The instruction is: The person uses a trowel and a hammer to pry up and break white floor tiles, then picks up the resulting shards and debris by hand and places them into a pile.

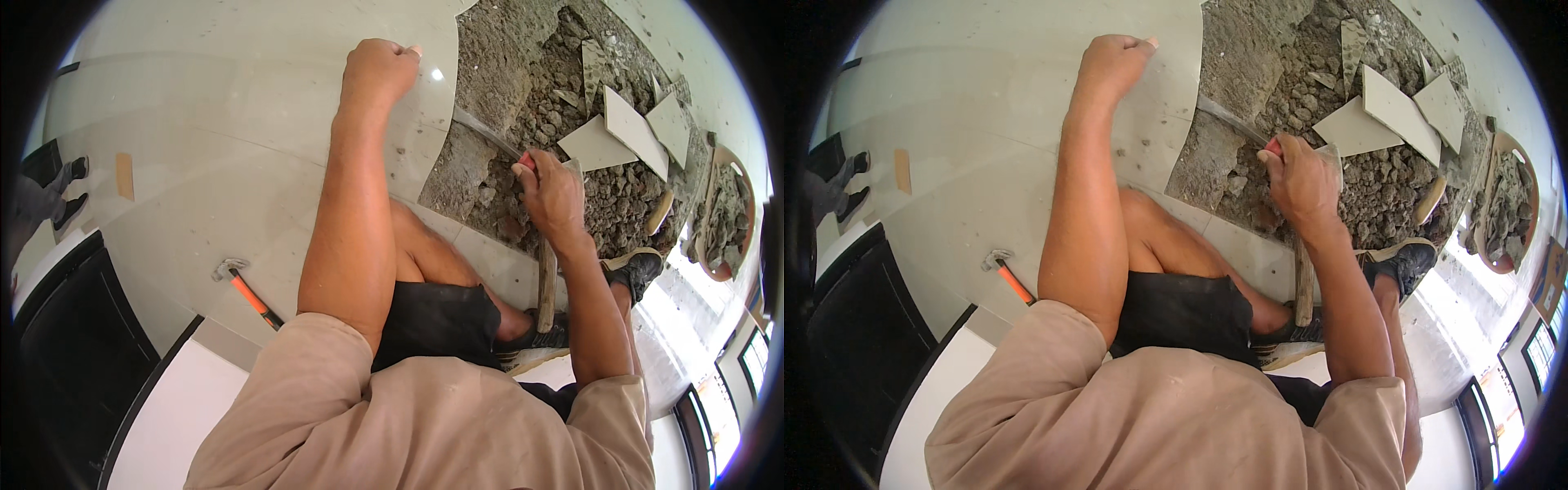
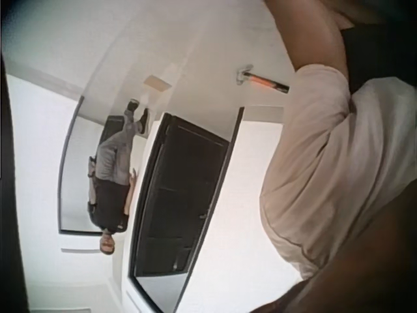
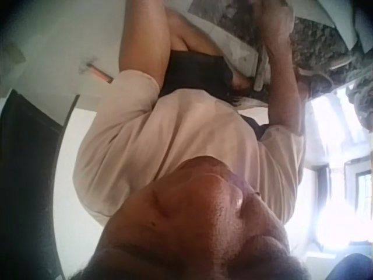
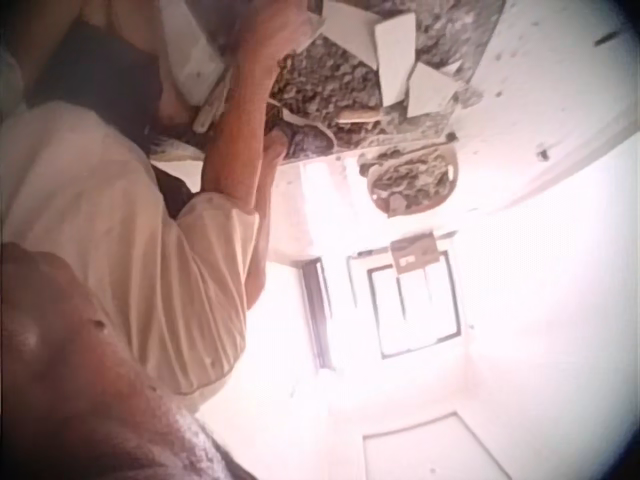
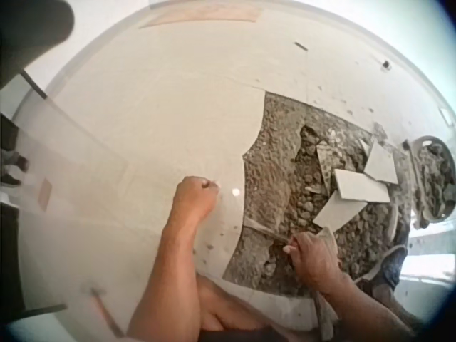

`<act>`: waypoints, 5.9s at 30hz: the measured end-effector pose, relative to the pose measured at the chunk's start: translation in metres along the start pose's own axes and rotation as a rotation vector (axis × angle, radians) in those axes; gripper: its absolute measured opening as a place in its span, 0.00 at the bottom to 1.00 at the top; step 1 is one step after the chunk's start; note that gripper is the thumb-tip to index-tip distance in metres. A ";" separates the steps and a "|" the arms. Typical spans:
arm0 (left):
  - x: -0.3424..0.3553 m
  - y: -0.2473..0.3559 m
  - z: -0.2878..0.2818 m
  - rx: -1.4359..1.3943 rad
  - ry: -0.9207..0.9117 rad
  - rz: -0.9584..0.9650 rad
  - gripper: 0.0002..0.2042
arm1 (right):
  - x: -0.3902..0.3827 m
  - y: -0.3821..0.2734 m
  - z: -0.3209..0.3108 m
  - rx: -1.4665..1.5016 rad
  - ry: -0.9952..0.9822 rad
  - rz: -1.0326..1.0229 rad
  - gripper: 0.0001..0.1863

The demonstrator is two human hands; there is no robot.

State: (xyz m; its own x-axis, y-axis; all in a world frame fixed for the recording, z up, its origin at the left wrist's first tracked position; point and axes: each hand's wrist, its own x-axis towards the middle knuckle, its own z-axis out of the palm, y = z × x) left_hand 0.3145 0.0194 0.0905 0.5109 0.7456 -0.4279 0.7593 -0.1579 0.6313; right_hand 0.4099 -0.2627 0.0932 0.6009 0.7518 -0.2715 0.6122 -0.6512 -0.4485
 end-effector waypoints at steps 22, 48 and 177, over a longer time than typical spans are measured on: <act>-0.001 0.007 0.002 0.043 0.024 0.000 0.19 | 0.029 -0.033 -0.040 -0.110 -0.187 0.092 0.18; -0.005 0.009 -0.015 -0.088 0.184 -0.174 0.17 | -0.029 -0.036 0.059 0.529 -0.032 0.043 0.24; -0.121 -0.257 -0.029 0.510 0.777 -0.250 0.28 | 0.147 -0.083 0.053 0.808 0.151 0.319 0.32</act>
State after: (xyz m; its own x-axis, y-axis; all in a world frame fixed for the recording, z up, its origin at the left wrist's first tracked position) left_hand 0.0459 -0.0110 -0.0010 0.0399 0.9877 0.1514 0.9876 -0.0621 0.1443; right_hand 0.4202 -0.0924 0.0450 0.7780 0.4872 -0.3967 -0.1126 -0.5130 -0.8510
